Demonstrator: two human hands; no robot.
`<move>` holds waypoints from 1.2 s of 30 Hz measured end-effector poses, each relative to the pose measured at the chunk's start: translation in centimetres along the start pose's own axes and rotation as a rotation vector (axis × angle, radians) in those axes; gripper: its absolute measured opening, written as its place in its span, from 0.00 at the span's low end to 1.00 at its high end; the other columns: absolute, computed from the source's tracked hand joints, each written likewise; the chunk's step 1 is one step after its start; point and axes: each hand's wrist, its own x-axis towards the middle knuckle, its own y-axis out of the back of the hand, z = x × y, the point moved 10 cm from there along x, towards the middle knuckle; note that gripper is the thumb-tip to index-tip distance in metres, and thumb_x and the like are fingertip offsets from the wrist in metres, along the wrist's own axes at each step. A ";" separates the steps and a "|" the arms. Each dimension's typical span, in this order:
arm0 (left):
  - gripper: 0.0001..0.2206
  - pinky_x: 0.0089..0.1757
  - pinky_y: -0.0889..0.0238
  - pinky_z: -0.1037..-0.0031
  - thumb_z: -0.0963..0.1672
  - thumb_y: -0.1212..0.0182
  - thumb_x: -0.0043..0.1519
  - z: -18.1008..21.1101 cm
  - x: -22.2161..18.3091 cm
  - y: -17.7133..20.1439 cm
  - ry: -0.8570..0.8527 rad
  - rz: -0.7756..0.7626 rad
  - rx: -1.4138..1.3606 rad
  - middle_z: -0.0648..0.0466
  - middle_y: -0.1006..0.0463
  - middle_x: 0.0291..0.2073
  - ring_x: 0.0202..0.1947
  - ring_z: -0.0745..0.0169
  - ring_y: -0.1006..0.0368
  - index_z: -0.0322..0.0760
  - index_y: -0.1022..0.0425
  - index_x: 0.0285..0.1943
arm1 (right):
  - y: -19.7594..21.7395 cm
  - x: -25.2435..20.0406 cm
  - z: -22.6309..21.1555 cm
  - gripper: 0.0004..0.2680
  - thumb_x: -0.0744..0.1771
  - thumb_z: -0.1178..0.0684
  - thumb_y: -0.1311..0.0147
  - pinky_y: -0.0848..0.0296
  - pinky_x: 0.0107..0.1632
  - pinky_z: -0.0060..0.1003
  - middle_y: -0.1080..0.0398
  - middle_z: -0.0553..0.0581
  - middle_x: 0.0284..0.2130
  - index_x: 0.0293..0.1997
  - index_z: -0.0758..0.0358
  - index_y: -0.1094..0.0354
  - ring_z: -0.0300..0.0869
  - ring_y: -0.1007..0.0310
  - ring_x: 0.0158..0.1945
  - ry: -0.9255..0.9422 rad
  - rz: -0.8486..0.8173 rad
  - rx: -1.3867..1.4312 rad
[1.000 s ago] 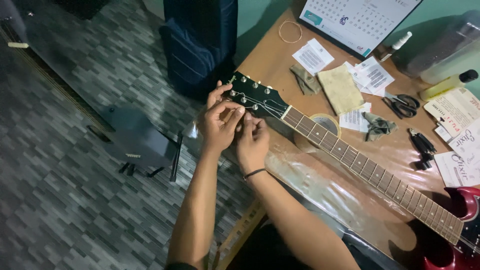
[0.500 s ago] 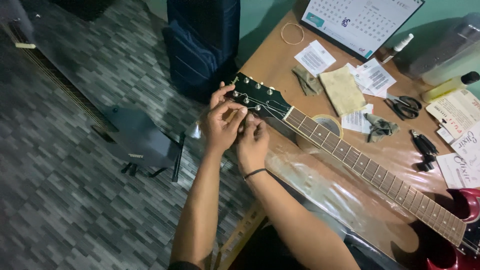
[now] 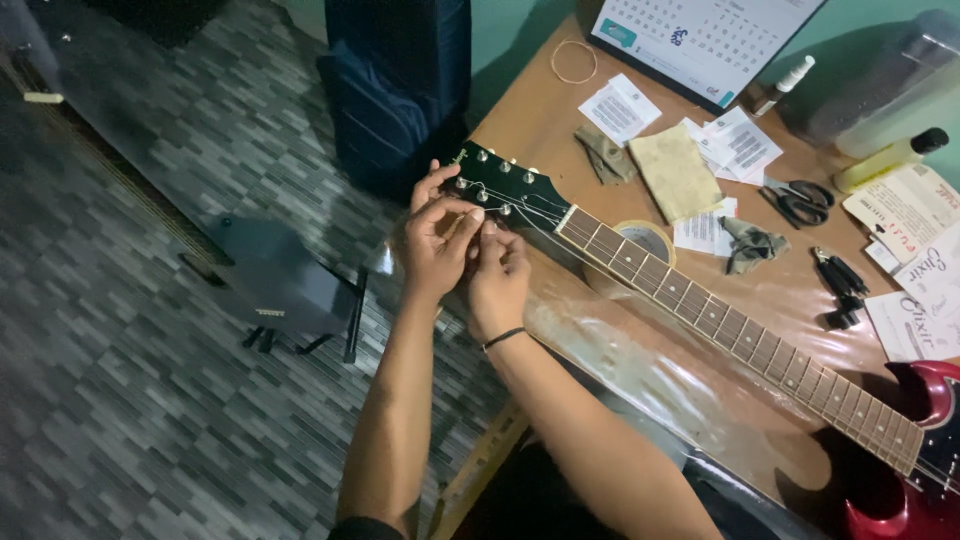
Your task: Threading and winding strings on an electric guitar to adjust the tuners and setup.
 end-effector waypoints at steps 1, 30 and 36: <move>0.05 0.68 0.53 0.50 0.42 0.30 0.63 0.1 0.0 -0.1 -0.001 -0.007 -0.001 0.49 0.30 0.63 0.75 0.41 0.51 0.33 0.19 0.37 | -0.4 -0.3 -0.5 0.07 0.71 0.50 0.48 0.41 0.25 0.25 0.37 0.49 0.22 0.38 0.59 0.35 0.35 0.39 0.21 0.001 0.005 0.005; 0.05 0.68 0.53 0.53 0.41 0.29 0.60 0.1 -0.1 0.2 0.009 -0.003 0.015 0.44 0.28 0.62 0.74 0.44 0.46 0.31 0.18 0.37 | -0.6 0.3 0.6 0.09 0.72 0.49 0.54 0.39 0.21 0.26 0.35 0.51 0.20 0.35 0.58 0.36 0.36 0.37 0.19 0.034 -0.038 0.001; 0.05 0.67 0.53 0.49 0.42 0.29 0.62 -0.3 -0.2 0.2 0.008 -0.026 0.021 0.46 0.29 0.64 0.75 0.40 0.48 0.34 0.18 0.37 | -0.4 -4.8 -5.1 0.08 0.70 0.51 0.54 0.25 0.39 0.44 0.25 0.63 0.33 0.43 0.60 0.28 0.56 0.22 0.38 0.183 -0.426 -0.748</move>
